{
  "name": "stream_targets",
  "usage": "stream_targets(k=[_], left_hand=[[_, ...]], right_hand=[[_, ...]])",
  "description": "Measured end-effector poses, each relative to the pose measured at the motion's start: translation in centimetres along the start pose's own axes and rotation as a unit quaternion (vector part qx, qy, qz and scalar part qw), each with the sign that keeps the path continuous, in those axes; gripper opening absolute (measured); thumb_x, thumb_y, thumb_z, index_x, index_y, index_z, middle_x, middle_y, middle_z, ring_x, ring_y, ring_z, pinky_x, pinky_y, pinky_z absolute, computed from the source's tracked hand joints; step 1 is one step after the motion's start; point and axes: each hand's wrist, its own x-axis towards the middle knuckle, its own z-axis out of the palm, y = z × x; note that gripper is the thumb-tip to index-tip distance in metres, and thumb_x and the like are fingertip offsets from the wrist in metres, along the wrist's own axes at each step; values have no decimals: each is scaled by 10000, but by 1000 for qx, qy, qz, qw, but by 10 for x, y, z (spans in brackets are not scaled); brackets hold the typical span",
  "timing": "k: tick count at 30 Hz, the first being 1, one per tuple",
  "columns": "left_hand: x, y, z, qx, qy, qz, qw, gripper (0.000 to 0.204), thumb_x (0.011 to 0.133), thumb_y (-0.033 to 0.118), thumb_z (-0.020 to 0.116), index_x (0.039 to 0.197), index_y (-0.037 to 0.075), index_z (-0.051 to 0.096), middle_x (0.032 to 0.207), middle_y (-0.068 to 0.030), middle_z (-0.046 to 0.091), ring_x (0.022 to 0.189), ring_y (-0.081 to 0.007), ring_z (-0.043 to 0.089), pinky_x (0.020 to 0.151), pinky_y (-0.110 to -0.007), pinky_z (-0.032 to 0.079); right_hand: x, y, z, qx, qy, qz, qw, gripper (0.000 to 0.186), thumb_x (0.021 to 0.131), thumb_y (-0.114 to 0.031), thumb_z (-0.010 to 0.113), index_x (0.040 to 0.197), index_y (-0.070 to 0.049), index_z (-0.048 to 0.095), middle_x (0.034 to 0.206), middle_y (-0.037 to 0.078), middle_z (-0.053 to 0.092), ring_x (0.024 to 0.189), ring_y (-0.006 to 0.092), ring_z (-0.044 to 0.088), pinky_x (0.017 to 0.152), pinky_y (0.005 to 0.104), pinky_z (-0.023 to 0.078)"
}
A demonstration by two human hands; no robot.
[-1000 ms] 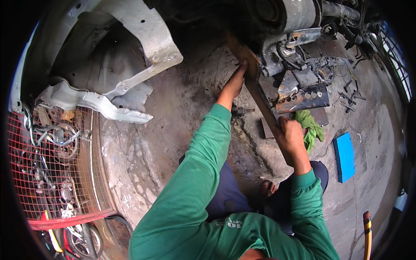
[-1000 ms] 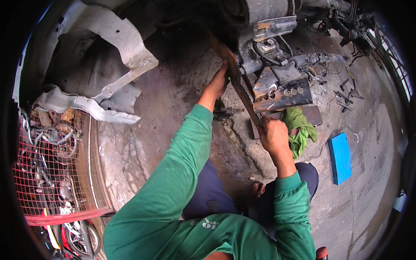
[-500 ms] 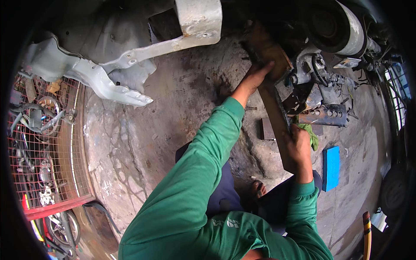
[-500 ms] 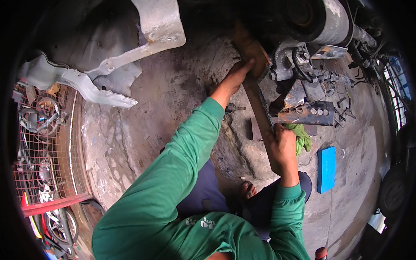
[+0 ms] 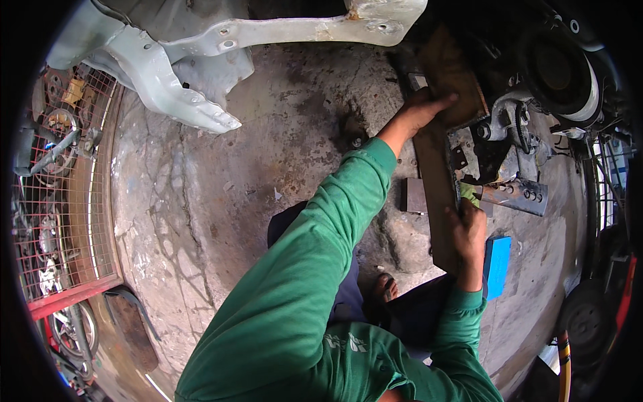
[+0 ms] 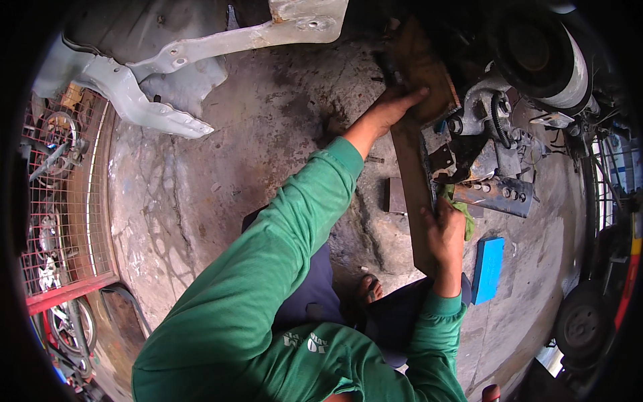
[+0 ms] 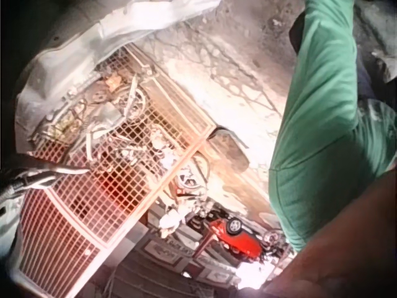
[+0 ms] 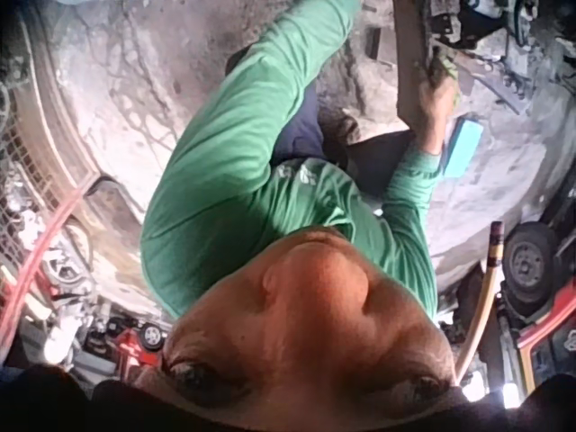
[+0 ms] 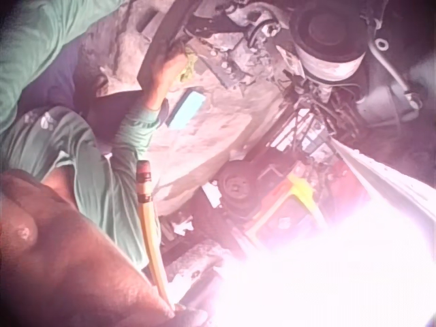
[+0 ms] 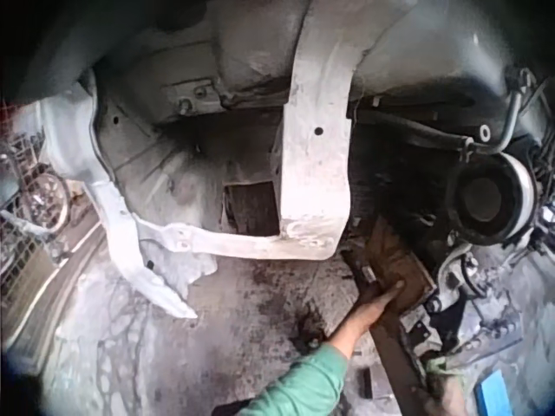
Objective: The person works under the hood of a white car, handling engine components and tools. They remove and reposition parts, use a metal bar to adjust components, and move around the workspace to access different areas of the engine bay.
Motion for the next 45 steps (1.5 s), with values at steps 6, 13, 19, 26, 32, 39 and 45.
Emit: stream_targets(k=[6, 13, 19, 26, 32, 39, 45], left_hand=[[14, -10, -8, -88, 1, 54, 995, 770, 780, 247, 880, 1398, -17, 506, 1320, -112, 628, 1205, -228, 597, 1044, -349, 467], [17, -3, -5, -125, -15, 61, 990, 763, 746, 142, 893, 1385, -14, 507, 1308, -117, 614, 1214, -237, 572, 1046, -357, 472], [29, 1, -11, -196, 1, 12, 981, 621, 798, 128, 849, 1341, 16, 568, 1267, -95, 636, 1176, -235, 590, 1024, -385, 484], [39, -7, -12, -213, -2, -14, 977, 607, 884, 246, 790, 1387, 39, 523, 1336, -86, 609, 1273, -261, 548, 1111, -415, 423], [53, -6, -20, -257, 9, -60, 964, 537, 962, 311, 700, 1396, 48, 524, 1379, -97, 595, 1285, -262, 542, 1133, -414, 394], [62, 0, -18, -367, 9, -78, 927, 417, 956, 239, 692, 1327, 71, 602, 1289, -92, 656, 1169, -263, 624, 1046, -412, 478], [72, -2, -20, -382, 27, -67, 921, 430, 994, 278, 634, 1362, 63, 575, 1336, -104, 633, 1249, -271, 579, 1081, -426, 449]], right_hand=[[-1, -2, 5, 21, 17, 15, 1000, 217, 846, -147, 720, 844, 26, 589, 642, 193, 533, 564, 304, 468, 558, 418, 407], [-1, -3, 1, 14, 12, 35, 999, 248, 832, -168, 729, 803, 17, 566, 657, 212, 541, 573, 344, 478, 566, 434, 414], [-3, 3, 7, 72, 39, 36, 996, 239, 815, -157, 738, 791, 16, 574, 659, 216, 543, 581, 358, 499, 574, 435, 420], [-4, 2, 5, 81, 53, 28, 995, 247, 796, -133, 754, 780, 19, 561, 638, 173, 483, 583, 262, 434, 558, 405, 396], [-4, -1, 1, 69, 56, 22, 996, 233, 795, -131, 751, 776, 19, 575, 683, 222, 538, 620, 366, 519, 586, 433, 434], [-4, -1, 1, 83, 65, 9, 994, 260, 800, -132, 754, 769, 31, 555, 670, 232, 504, 585, 341, 440, 579, 428, 409], [-4, -1, -1, 102, 61, 15, 993, 211, 802, -114, 738, 805, 44, 597, 726, 255, 563, 633, 387, 544, 622, 428, 459]])
